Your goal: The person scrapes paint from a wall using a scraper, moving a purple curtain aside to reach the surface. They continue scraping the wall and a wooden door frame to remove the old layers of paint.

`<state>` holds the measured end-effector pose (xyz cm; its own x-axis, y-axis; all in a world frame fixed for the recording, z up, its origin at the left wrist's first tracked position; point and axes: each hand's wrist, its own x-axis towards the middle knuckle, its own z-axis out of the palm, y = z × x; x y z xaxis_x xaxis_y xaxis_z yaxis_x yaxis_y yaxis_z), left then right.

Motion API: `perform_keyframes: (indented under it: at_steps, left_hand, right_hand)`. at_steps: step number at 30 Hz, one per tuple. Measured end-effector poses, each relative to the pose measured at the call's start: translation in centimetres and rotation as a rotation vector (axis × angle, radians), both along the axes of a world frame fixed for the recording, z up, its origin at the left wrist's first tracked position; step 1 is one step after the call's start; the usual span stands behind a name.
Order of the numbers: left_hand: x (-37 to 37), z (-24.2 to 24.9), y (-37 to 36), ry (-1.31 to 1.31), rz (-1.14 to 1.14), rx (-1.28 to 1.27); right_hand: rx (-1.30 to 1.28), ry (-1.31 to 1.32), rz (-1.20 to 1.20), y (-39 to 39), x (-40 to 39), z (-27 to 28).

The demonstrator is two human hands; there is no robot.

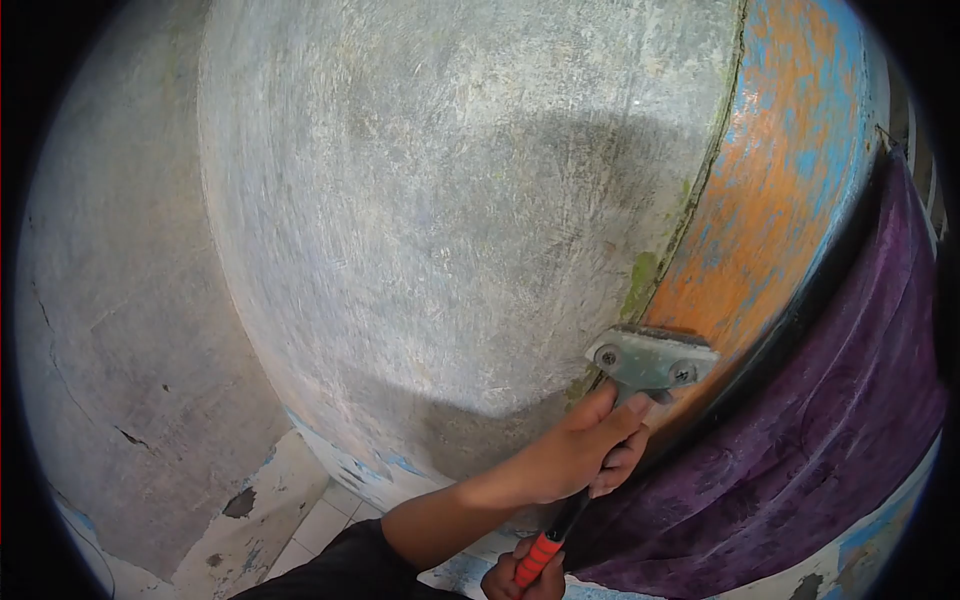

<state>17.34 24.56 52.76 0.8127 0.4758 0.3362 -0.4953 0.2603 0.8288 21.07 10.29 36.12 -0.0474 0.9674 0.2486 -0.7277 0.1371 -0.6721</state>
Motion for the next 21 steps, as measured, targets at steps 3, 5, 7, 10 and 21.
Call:
perform_keyframes:
  at_steps: [3,5,7,10,21]
  left_hand:
    - [0.0,-0.1,0.0,-0.007,-0.007,-0.005]
    - [0.3,0.4,0.2,-0.028,-0.017,-0.015]
    - [0.3,0.7,0.3,-0.032,-0.007,0.01]
    - [0.1,0.4,0.1,-0.016,-0.014,-0.015]
    - [0.4,1.6,0.0,-0.023,0.005,0.015]
  right_hand:
    - [0.001,0.014,-0.002,0.3,0.1,-0.4]
    - [0.019,0.019,0.003,0.4,0.3,-0.2]
    - [0.069,0.028,0.024,0.8,0.2,0.9]
    - [0.062,0.002,0.014,0.6,0.2,0.2]
    - [0.009,-0.065,-0.049,0.4,0.4,1.6]
